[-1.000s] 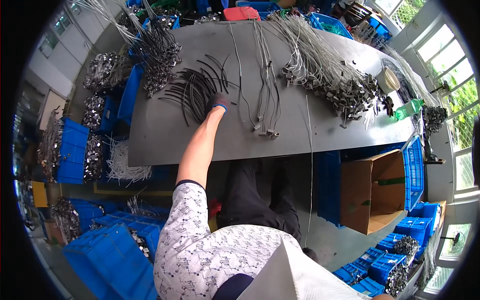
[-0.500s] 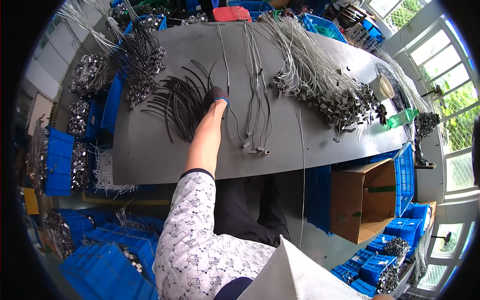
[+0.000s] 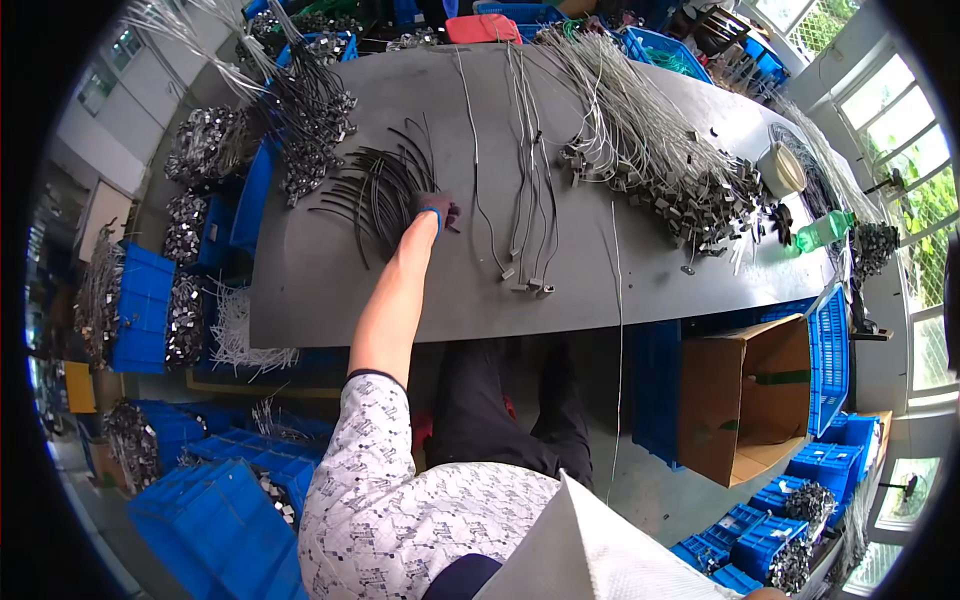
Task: Assembling electronic cable harnesses by grouping wires and attaching connectors at a manual workstation.
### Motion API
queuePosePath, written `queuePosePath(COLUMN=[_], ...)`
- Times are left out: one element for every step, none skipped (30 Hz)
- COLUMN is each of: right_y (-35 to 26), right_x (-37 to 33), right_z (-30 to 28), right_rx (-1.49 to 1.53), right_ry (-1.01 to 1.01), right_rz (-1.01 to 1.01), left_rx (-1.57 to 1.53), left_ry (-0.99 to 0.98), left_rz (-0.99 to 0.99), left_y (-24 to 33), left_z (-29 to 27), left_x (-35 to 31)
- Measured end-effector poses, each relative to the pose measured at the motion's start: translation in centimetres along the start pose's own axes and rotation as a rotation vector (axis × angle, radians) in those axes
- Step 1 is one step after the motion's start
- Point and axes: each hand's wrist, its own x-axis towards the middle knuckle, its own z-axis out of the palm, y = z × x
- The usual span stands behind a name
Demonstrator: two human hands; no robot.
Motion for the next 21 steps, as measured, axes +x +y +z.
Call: queuePosePath(right_y=[-0.3,-0.6,-1.0,-1.7,-2.3,-2.8,-3.0,-3.3,-3.5,-3.7,-4.1,-4.2,-3.8,-3.3,-2.7,-2.2,-1.3,0.2,2.4,4.4,6.0], right_x=[0.4,0.8,0.7,0.1,-0.7,-1.4,-1.7,-1.6,-1.7,-2.0,-2.4,-2.8,-3.5,-4.4,-5.1,-5.7,-6.2,-6.4,-6.2,-5.9,-5.7], right_z=[0.0,-0.1,-0.4,-1.0,-1.7,-2.0,-2.0,-2.1,-2.1,-2.3,-2.5,-2.8,-2.9,-2.7,-2.3,-1.7,-0.8,0.6,2.5,4.5,6.1], right_rx=[-0.004,0.015,0.037,0.041,0.027,0.016,0.024,0.013,0.002,0.003,0.025,0.045,0.049,0.114,0.179,0.163,0.169,0.145,0.123,0.105,0.086], right_ry=[-0.001,0.035,0.071,0.073,0.075,0.082,0.090,0.120,0.150,0.154,0.174,0.197,0.204,0.224,0.241,0.235,0.238,0.181,0.126,0.070,0.012], right_rz=[-0.033,-0.038,-0.027,-0.029,0.013,0.068,0.082,0.160,0.239,0.239,0.243,0.243,0.244,0.068,-0.105,-0.117,-0.114,-0.082,-0.047,-0.011,0.023], left_rx=[-0.217,-0.433,-0.570,-0.536,-0.498,-0.046,0.424,0.401,0.377,0.134,-0.102,-0.210,-0.315,-0.311,-0.304,-0.422,-0.540,-0.624,-0.617,-0.621,-0.625], left_ry=[-0.089,-0.185,-0.173,-0.271,-0.379,-0.350,-0.277,-0.346,-0.417,-0.654,-0.859,-0.799,-0.737,-0.642,-0.548,-0.516,-0.481,-0.485,-0.495,-0.469,-0.439], left_rz=[0.005,0.016,-0.040,0.014,0.063,0.642,1.207,1.257,1.306,0.936,0.545,0.361,0.178,0.035,-0.110,-0.122,-0.134,-0.101,-0.101,0.021,0.143], left_y=[-0.5,-1.1,-2.2,-3.1,-4.1,-5.3,-6.6,-7.8,-9.1,-10.5,-12.0,-13.9,-15.4,-16.1,-16.6,-17.2,-17.6,-17.3,-16.3,-14.4,-12.3], left_z=[-2.1,-3.9,-3.9,-3.1,-1.5,1.0,3.3,5.2,7.6,10.3,13.2,16.0,18.6,20.8,22.6,23.6,24.2,24.4,24.3,23.7,23.0], left_x=[-1.5,-3.0,-4.9,-7.0,-9.4,-12.6,-15.9,-18.0,-19.8,-21.9,-24.1,-26.3,-28.3,-30.0,-31.5,-32.9,-33.8,-34.3,-34.9,-35.4,-35.9])
